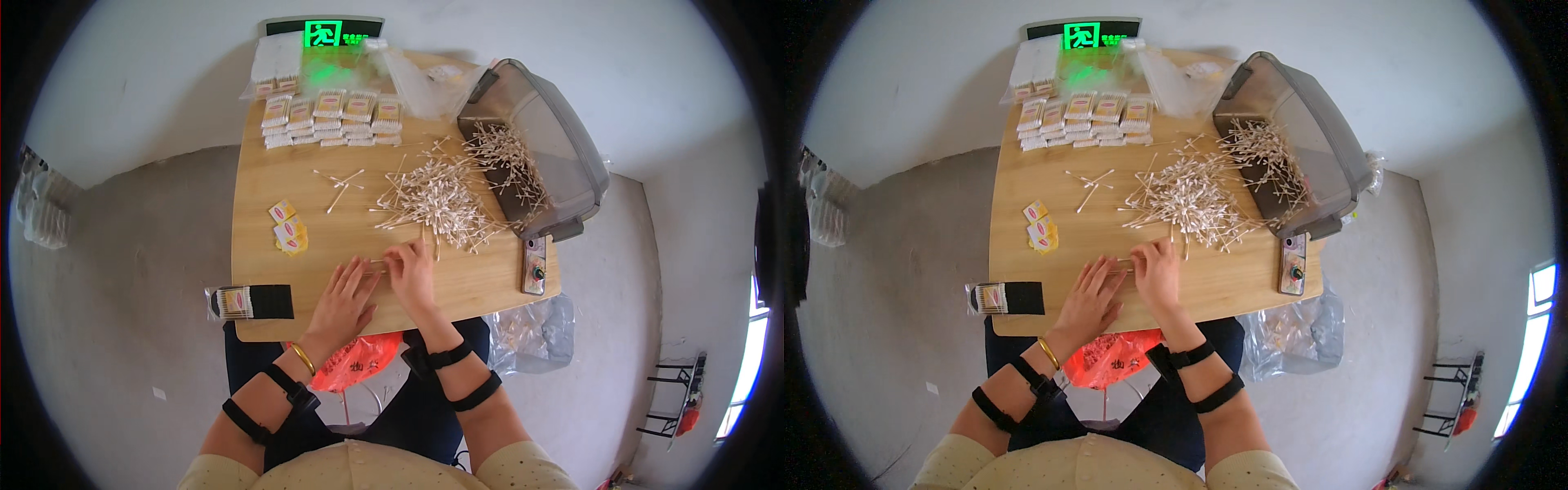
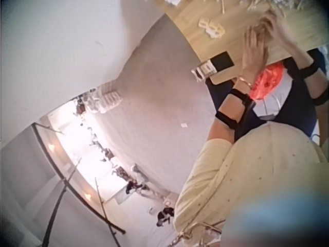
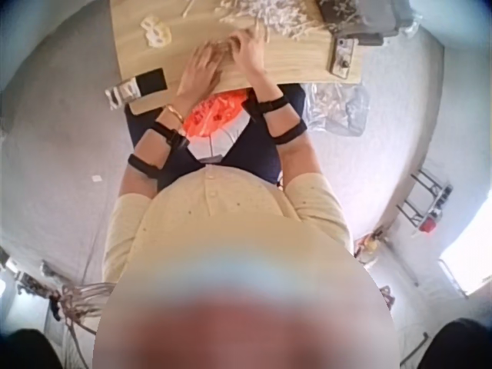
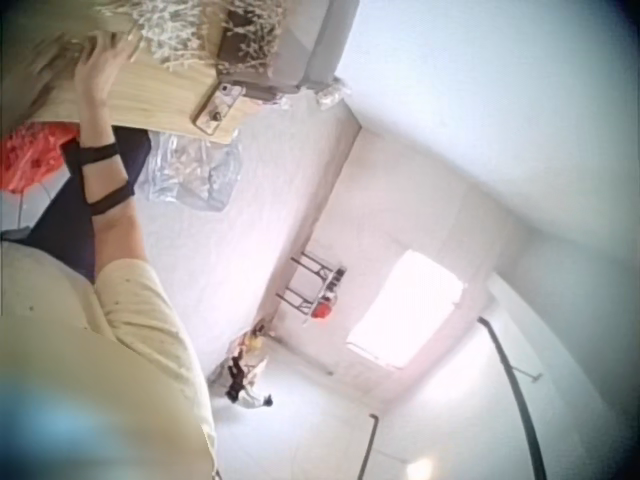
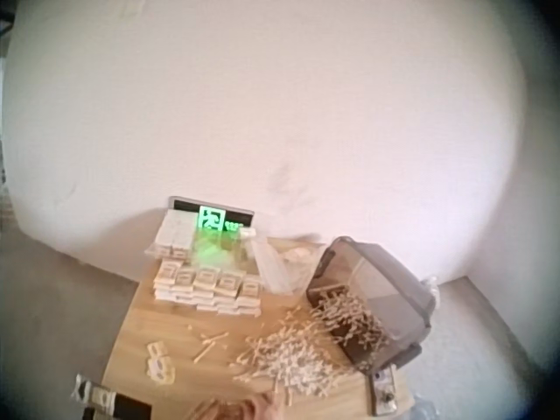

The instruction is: Manually arranging cotton swabs into plastic containers and sealing them into bags.

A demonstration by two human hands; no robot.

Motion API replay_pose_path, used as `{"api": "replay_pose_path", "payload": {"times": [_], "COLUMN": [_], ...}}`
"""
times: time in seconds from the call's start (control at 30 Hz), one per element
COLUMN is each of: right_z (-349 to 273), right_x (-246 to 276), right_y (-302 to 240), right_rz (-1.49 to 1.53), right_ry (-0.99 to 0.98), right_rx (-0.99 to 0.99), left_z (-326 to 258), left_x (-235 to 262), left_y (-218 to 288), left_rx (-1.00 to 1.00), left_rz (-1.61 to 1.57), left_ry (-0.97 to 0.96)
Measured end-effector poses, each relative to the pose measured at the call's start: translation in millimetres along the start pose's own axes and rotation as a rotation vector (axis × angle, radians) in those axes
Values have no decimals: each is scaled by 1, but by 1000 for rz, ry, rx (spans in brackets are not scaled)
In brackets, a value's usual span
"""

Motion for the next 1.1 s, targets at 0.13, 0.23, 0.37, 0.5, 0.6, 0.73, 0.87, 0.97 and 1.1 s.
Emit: {"api": "replay_pose_path", "payload": {"times": [0.13,0.23,0.37,0.5,0.6,0.73,0.87,0.97,1.1], "right_z": [20,37,52,55,36,-2,7,27,43], "right_x": [16,12,5,3,-6,-17,-13,-3,4], "right_y": [12,13,12,8,1,-16,-24,-11,15], "right_rz": [-117,-178,-228,-272,-260,-141,-57,-68,-99], "right_ry": [101,50,33,20,-29,-129,-134,-67,-76], "right_rx": [33,93,99,136,162,198,174,175,75], "left_z": [5,8,5,5,4,6,6,6,6], "left_x": [6,-6,-18,-19,-16,-14,-8,-8,-8], "left_y": [1,-1,-3,-6,-8,-7,-8,-8,-8], "left_rx": [-24,-19,-22,-15,19,13,26,35,42], "left_rz": [49,70,137,173,126,103,87,71,55], "left_ry": [-21,-16,-19,-32,-18,20,70,82,86]}}
Point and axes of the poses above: each hand's wrist, its own z-axis towards the middle knuckle, its own x-axis out of the back of the hand, y = z × x, the point moved 10 cm from there along z, towards the middle knuckle, and after that the axes turned 15 degrees about y, right-handed, at the moved point
